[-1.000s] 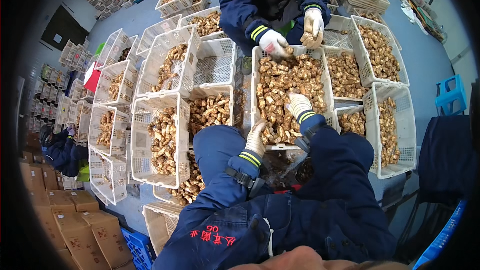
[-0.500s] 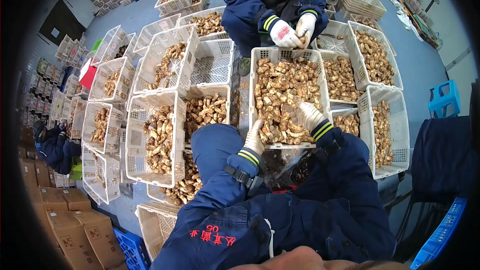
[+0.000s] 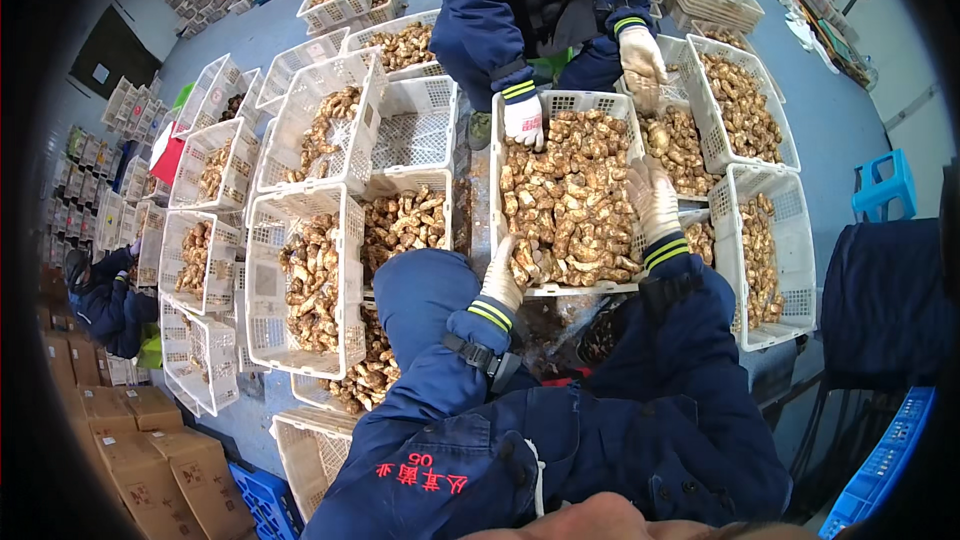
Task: Sorting ginger roots into crates.
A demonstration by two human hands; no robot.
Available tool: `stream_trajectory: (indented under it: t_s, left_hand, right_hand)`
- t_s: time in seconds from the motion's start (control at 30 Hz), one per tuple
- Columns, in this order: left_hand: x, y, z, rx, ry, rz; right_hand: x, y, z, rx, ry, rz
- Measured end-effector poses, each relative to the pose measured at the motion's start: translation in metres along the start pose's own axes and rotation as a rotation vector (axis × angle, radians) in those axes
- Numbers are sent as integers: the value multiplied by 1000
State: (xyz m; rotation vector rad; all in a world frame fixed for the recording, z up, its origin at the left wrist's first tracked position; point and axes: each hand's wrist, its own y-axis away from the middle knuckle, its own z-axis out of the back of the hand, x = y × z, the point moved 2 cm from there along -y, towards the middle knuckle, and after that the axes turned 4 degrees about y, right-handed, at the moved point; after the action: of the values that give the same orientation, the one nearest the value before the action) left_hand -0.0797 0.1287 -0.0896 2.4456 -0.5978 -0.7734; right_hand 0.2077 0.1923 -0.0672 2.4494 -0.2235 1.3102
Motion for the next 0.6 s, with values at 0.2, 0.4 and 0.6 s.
stream_trajectory:
  t_s: [0.2, 0.4, 0.6]
  left_hand:
    - [2, 17, -21, -7, -113, -9]
    - [16, 1, -10, 18, -93, 32]
    - [-1, 12, -26, 99, 83, 10]
  right_hand:
    - [-44, -19, -6, 342, 2006, 612]
    - [-59, -38, -12, 467, 2371, 375]
    - [-55, 8, -24, 251, 686, -56]
